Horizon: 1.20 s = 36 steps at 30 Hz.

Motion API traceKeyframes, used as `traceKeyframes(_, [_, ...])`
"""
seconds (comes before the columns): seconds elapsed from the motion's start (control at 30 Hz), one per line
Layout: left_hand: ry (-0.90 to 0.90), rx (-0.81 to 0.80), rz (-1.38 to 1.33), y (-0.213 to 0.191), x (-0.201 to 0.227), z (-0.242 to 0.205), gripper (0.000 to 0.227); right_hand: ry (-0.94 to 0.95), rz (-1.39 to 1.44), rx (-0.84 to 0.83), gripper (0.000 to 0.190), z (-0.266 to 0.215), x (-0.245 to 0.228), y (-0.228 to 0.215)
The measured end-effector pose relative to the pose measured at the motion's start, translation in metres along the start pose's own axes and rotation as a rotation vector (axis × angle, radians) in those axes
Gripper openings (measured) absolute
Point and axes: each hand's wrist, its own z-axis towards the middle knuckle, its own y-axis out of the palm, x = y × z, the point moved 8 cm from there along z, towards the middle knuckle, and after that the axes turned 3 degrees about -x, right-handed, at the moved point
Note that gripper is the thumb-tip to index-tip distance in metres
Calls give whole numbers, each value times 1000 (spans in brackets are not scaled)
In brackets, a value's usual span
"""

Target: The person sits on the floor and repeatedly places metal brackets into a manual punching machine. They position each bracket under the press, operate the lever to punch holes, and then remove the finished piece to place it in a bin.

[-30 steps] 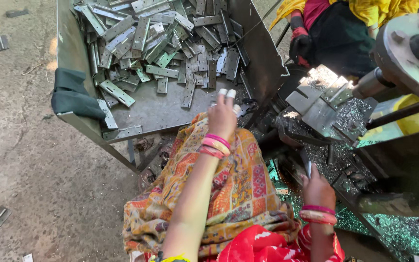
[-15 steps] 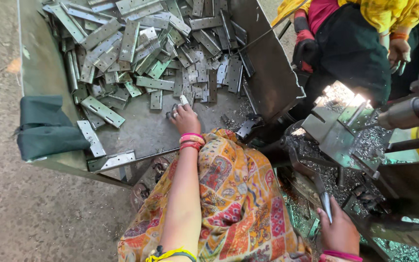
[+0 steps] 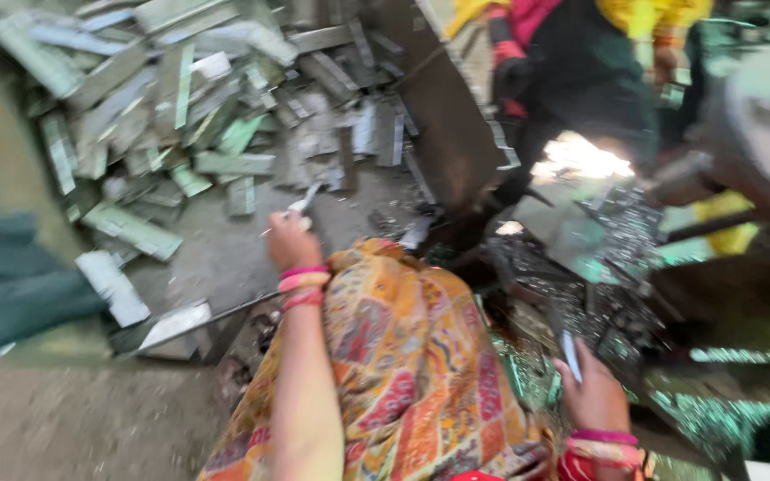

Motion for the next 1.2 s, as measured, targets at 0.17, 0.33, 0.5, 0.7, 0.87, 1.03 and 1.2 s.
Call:
traceKeyframes(0.17, [17,63,-287,-57,31,-16,28,-77,98,71,60,-6,-12,-1])
traceKeyframes(0.33, [255,40,-378,-115,151,-42,24,-64,84,28,63,-6,-27,-7])
traceKeyframes(0.5, [589,90,-247,-138,287,-98,12,-24,115,-51,65,-11,-28,-12])
traceKeyframes(0.7, [990,-80,12,-86,410,-195,32,-117,185,-11,64,-12,-30,-7])
traceKeyframes(0.87, [932,-169,-12,-56,414,-225,34,-117,188,-27,66,-8,-27,2])
traceKeyframes(1.03, [902,-121,-5,-63,406,-230,30,-95,106,-142,75,1,-31,8])
traceKeyframes(1.2, [868,-237,-29,-51,418,-212,30,-41,84,-259,52,4,-32,9])
